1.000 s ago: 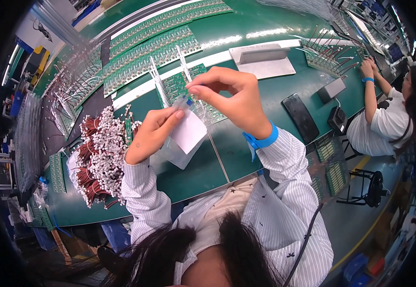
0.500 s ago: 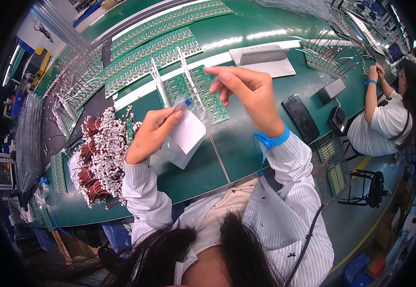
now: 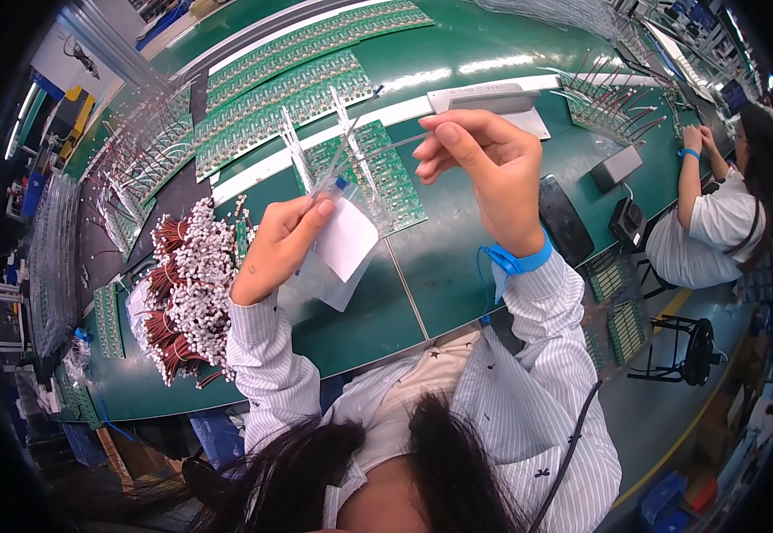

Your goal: The person takes wires from a plastic bag, pushes the circuit board forward, and inserts the wires one by one into the circuit board.

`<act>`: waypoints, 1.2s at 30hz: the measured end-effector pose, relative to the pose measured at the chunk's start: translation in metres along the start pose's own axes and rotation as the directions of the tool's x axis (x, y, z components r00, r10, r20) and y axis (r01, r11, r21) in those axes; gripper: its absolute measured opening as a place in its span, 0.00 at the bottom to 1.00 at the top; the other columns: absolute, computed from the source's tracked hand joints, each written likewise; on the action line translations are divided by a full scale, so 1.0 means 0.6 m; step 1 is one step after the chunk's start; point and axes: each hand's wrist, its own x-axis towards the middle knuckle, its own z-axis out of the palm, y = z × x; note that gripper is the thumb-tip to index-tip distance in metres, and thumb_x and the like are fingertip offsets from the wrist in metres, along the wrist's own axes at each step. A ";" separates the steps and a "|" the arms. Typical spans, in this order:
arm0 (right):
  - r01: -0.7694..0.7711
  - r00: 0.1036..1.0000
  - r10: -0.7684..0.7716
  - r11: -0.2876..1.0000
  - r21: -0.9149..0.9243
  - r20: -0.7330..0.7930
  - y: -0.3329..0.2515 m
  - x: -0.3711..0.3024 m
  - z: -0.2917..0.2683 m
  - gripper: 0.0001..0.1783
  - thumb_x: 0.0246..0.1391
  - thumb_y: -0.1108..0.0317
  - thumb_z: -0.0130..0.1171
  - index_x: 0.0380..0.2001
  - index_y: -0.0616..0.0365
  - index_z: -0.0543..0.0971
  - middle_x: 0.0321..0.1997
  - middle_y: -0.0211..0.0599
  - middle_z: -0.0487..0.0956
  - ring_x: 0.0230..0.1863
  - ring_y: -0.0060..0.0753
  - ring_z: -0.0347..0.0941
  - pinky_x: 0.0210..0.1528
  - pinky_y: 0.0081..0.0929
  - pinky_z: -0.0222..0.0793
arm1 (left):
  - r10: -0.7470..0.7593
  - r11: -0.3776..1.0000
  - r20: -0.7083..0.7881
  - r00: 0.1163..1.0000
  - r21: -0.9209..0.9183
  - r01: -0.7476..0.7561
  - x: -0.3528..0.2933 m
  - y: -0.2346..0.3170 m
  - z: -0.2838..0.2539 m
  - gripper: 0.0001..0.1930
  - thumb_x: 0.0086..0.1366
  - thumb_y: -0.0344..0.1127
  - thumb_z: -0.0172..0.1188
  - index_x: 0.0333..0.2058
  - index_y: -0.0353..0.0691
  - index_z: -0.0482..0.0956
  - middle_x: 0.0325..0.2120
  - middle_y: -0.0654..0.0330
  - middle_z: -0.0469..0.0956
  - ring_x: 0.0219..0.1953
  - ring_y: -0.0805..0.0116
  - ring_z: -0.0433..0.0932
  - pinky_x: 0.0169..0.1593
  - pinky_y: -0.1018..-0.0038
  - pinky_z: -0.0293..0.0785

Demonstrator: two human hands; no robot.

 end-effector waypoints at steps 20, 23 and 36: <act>-0.440 0.898 0.428 0.885 0.156 0.104 0.045 -0.041 0.032 0.19 0.49 0.69 0.51 0.43 0.67 0.64 0.32 0.45 0.75 0.34 0.30 0.73 0.37 0.22 0.70 | -0.028 0.936 -0.238 0.971 -0.348 -0.058 0.002 -0.013 -0.005 0.18 0.61 0.42 0.45 0.33 0.29 0.73 0.22 0.66 0.72 0.24 0.83 0.65 0.27 0.85 0.60; -0.509 0.858 0.484 0.846 0.160 0.173 0.057 -0.046 0.039 0.14 0.49 0.71 0.51 0.39 0.67 0.67 0.32 0.44 0.75 0.34 0.30 0.73 0.36 0.23 0.71 | -0.042 0.936 -0.210 0.977 -0.351 -0.035 0.002 -0.010 -0.003 0.18 0.61 0.42 0.45 0.34 0.28 0.73 0.23 0.65 0.73 0.25 0.83 0.66 0.28 0.85 0.61; -0.606 0.783 0.549 0.779 0.162 0.291 0.064 -0.045 0.023 0.05 0.47 0.74 0.52 0.27 0.64 0.71 0.25 0.35 0.72 0.26 0.23 0.69 0.29 0.21 0.70 | -0.044 0.943 -0.231 0.972 -0.331 -0.036 -0.007 -0.009 -0.014 0.18 0.61 0.42 0.45 0.34 0.29 0.73 0.25 0.63 0.74 0.26 0.81 0.68 0.30 0.84 0.63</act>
